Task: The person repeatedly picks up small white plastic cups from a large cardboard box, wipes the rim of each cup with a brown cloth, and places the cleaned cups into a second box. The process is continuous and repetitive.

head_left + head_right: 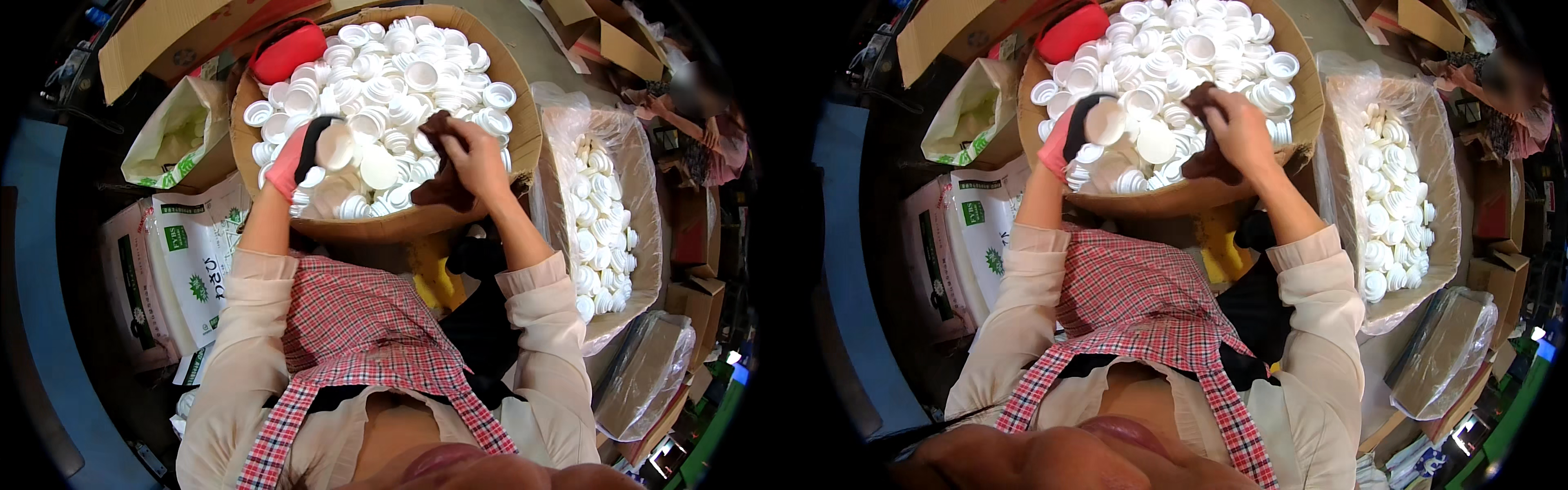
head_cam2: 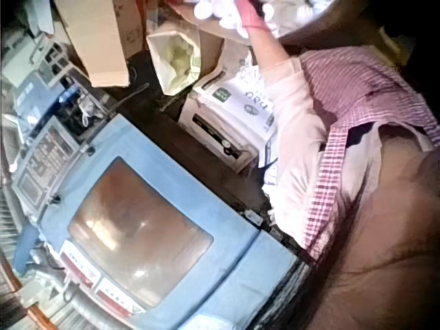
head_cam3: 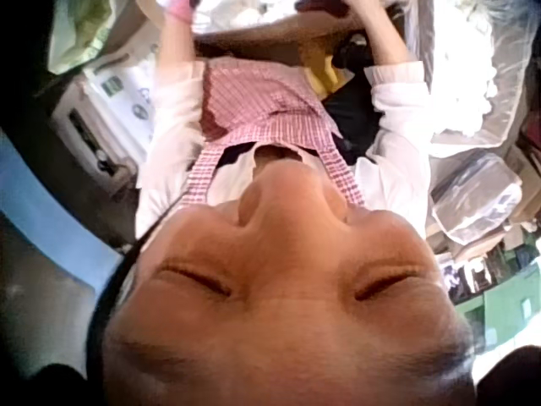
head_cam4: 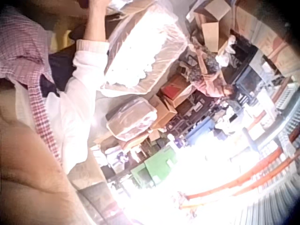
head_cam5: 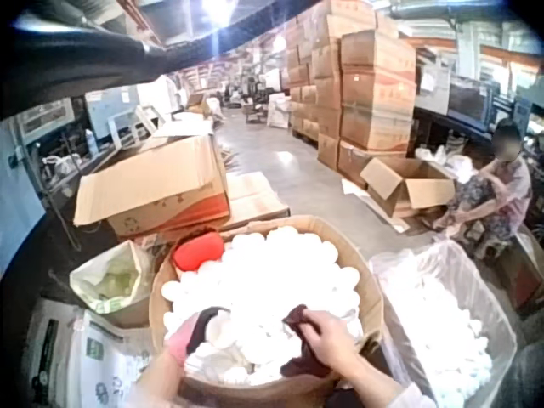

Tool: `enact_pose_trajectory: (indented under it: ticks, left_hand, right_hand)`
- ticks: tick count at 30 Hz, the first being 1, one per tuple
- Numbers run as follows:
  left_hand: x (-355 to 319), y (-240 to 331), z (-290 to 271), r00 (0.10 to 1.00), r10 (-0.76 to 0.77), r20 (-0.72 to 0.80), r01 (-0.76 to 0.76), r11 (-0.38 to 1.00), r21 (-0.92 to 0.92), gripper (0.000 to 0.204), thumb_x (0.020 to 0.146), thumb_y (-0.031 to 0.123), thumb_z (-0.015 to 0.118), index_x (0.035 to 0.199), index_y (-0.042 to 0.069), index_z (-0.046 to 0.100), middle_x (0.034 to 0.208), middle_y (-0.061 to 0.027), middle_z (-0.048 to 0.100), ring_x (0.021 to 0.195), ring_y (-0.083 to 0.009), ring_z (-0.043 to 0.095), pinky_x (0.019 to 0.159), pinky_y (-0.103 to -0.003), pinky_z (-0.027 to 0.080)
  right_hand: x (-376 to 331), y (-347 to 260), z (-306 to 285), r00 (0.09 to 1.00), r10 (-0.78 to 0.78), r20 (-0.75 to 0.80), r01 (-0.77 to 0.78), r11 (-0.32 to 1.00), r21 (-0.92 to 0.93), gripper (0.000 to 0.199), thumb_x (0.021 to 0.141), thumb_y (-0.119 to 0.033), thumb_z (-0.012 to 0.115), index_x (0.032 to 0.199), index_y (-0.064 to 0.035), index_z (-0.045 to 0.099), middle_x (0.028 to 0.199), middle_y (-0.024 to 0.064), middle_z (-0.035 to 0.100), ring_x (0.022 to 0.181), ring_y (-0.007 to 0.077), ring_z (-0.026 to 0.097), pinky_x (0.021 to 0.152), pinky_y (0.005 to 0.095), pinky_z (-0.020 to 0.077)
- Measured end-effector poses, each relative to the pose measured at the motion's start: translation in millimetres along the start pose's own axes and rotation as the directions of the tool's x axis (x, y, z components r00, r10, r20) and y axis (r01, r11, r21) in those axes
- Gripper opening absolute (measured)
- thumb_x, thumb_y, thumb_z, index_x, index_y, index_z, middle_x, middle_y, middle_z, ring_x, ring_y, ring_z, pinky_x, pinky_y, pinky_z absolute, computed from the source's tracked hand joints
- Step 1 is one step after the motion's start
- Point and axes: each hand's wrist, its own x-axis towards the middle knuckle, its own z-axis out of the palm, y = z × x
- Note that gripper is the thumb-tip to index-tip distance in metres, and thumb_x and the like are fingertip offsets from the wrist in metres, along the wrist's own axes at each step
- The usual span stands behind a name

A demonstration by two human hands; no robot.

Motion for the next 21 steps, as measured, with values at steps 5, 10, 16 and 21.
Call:
enact_pose_trajectory:
  ticks: [5,10,16,21]
  left_hand:
    - [-0.5,20.9,34.5,0.986,-0.006,-0.168,0.158,0.390,0.907,0.033,0.075,0.023,0.067,0.105,0.010,0.064,0.098,-0.0112,0.062,0.100,-0.0286,0.058,0.085,-0.041,0.045]
    - [24.6,20.1,111.4,0.851,-0.199,0.485,-0.402,0.346,0.848,0.063,0.069,0.020,0.075,0.128,0.016,0.053,0.125,-0.0126,0.051,0.121,-0.0292,0.046,0.097,-0.049,0.039]
    - [40.0,2.6,120.7,0.820,-0.327,0.471,-0.331,0.399,0.855,0.063,0.070,0.033,0.074,0.129,0.022,0.056,0.122,-0.0145,0.052,0.119,-0.0327,0.046,0.094,-0.052,0.039]
    - [54.7,11.6,99.1,0.996,-0.091,-0.020,0.088,0.989,-0.117,0.049,0.091,0.030,0.057,0.133,0.007,0.050,0.129,-0.0164,0.053,0.123,-0.0273,0.046,0.102,-0.036,0.038]
  right_hand:
    - [4.0,-0.4,-13.7,0.999,0.031,-0.014,-0.031,0.999,0.026,0.033,0.084,-0.017,0.065,0.112,0.0007,0.064,0.104,0.0230,0.066,0.096,0.0381,0.063,0.085,0.0384,0.0495]
    - [1.7,-6.0,-16.4,0.998,0.049,0.039,-0.050,0.998,0.042,0.033,0.084,-0.017,0.065,0.111,0.0014,0.064,0.105,0.0231,0.065,0.098,0.0387,0.062,0.086,0.0396,0.0488]
    - [2.4,-3.7,-21.6,0.988,0.042,0.148,-0.051,0.997,0.057,0.030,0.085,-0.018,0.063,0.108,0.0002,0.063,0.099,0.0241,0.065,0.093,0.0409,0.061,0.081,0.0406,0.0489]
    - [3.7,-4.6,-12.4,0.978,0.181,0.102,-0.202,0.943,0.264,0.029,0.090,-0.017,0.061,0.113,0.0016,0.060,0.098,0.0193,0.067,0.087,0.0274,0.064,0.080,0.0341,0.0483]
